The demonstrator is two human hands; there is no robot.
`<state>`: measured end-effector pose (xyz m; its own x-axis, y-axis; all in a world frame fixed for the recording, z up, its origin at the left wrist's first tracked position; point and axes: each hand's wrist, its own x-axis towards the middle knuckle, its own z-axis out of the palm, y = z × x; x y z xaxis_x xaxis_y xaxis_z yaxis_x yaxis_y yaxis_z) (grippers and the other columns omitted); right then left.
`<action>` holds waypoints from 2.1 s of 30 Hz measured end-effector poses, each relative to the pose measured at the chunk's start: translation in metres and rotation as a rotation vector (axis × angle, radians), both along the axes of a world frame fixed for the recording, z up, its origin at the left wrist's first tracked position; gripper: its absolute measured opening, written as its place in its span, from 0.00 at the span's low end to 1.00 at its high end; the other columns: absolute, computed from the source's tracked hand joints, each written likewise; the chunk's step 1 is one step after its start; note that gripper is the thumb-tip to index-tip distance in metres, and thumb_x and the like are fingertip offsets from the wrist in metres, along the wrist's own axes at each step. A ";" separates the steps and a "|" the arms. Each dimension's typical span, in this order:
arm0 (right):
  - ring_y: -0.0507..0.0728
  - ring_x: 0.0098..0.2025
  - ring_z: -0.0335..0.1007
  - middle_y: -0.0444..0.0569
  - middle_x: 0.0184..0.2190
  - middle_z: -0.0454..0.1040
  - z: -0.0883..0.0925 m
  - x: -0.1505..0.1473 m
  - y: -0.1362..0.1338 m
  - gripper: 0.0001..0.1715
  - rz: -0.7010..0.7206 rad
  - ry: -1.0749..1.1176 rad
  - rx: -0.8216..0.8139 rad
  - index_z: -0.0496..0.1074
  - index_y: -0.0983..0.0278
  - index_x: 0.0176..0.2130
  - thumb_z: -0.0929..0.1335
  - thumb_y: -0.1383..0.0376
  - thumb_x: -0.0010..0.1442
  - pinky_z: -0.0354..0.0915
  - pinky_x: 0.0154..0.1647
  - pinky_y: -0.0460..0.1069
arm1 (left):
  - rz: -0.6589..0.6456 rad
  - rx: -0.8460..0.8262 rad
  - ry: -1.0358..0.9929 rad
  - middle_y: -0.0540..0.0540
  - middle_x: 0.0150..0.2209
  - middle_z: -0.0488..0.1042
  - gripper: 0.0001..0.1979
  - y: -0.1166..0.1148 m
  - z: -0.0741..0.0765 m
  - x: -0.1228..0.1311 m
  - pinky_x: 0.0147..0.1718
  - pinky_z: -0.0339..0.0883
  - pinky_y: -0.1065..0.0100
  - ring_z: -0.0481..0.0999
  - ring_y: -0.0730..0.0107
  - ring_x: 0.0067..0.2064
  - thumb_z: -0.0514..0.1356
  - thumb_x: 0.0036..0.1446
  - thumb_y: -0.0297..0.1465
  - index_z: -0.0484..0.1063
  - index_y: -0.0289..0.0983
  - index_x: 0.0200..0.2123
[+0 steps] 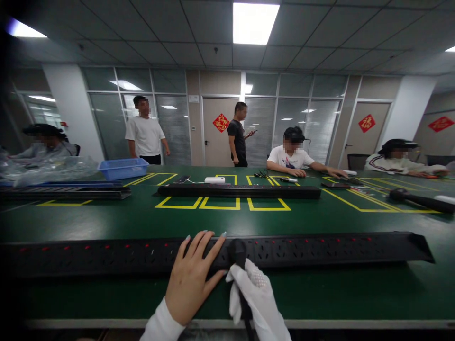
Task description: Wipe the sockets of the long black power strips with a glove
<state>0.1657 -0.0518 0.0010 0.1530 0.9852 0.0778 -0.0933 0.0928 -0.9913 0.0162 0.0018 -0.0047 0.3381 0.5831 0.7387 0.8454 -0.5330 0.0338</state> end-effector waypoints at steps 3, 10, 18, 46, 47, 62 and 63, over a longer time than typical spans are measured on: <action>0.47 0.12 0.58 0.40 0.09 0.66 0.016 0.009 -0.009 0.28 -0.128 0.076 0.075 0.70 0.65 0.29 0.71 0.43 0.53 0.53 0.16 0.40 | -0.005 0.002 -0.006 0.48 0.57 0.69 0.31 0.000 -0.001 0.000 0.61 0.52 0.50 0.64 0.56 0.60 0.62 0.56 0.45 0.60 0.53 0.62; 0.45 0.09 0.53 0.42 0.06 0.63 0.022 0.031 -0.014 0.34 -0.128 0.098 -0.077 0.68 0.65 0.22 0.67 0.38 0.55 0.46 0.11 0.38 | -0.003 0.000 0.014 0.48 0.58 0.68 0.31 -0.002 0.001 -0.001 0.61 0.52 0.50 0.64 0.56 0.60 0.62 0.57 0.44 0.59 0.52 0.63; 0.45 0.07 0.52 0.40 0.05 0.62 0.013 0.025 -0.008 0.37 -0.049 0.102 -0.167 0.67 0.64 0.22 0.68 0.33 0.47 0.47 0.08 0.37 | -0.008 0.005 0.008 0.49 0.58 0.68 0.30 0.000 -0.001 0.000 0.60 0.52 0.49 0.64 0.56 0.60 0.61 0.57 0.44 0.59 0.53 0.63; 0.49 0.09 0.61 0.45 0.07 0.68 0.013 0.010 -0.011 0.34 -0.016 -0.015 -0.258 0.67 0.64 0.20 0.66 0.37 0.54 0.52 0.09 0.39 | 0.006 0.027 0.039 0.45 0.56 0.70 0.29 -0.003 0.002 -0.001 0.60 0.54 0.49 0.65 0.54 0.58 0.62 0.57 0.40 0.62 0.49 0.61; 0.49 0.09 0.61 0.45 0.07 0.68 0.013 0.010 -0.010 0.35 -0.015 -0.012 -0.258 0.67 0.64 0.20 0.66 0.36 0.53 0.52 0.09 0.39 | 0.005 0.026 0.034 0.46 0.56 0.69 0.29 -0.002 0.002 -0.001 0.60 0.54 0.49 0.65 0.54 0.58 0.62 0.57 0.41 0.62 0.49 0.61; 0.55 0.21 0.72 0.43 0.16 0.75 -0.002 0.024 -0.006 0.19 -0.232 -0.526 -0.176 0.74 0.58 0.26 0.69 0.48 0.57 0.63 0.24 0.45 | 0.009 0.014 0.029 0.47 0.57 0.69 0.31 -0.002 0.003 -0.001 0.60 0.53 0.50 0.65 0.55 0.59 0.62 0.56 0.42 0.60 0.50 0.63; 0.56 0.24 0.73 0.43 0.17 0.75 -0.003 0.025 -0.005 0.16 -0.266 -0.579 -0.148 0.74 0.57 0.26 0.70 0.50 0.57 0.64 0.27 0.46 | 0.007 0.013 0.030 0.46 0.57 0.68 0.31 -0.003 0.004 -0.001 0.60 0.53 0.50 0.65 0.55 0.59 0.62 0.57 0.42 0.60 0.50 0.62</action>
<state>0.1906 -0.0573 -0.0017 0.3674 0.9260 0.0869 0.4665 -0.1027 -0.8786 0.0155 -0.0008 -0.0011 0.3556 0.5762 0.7359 0.8499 -0.5269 0.0019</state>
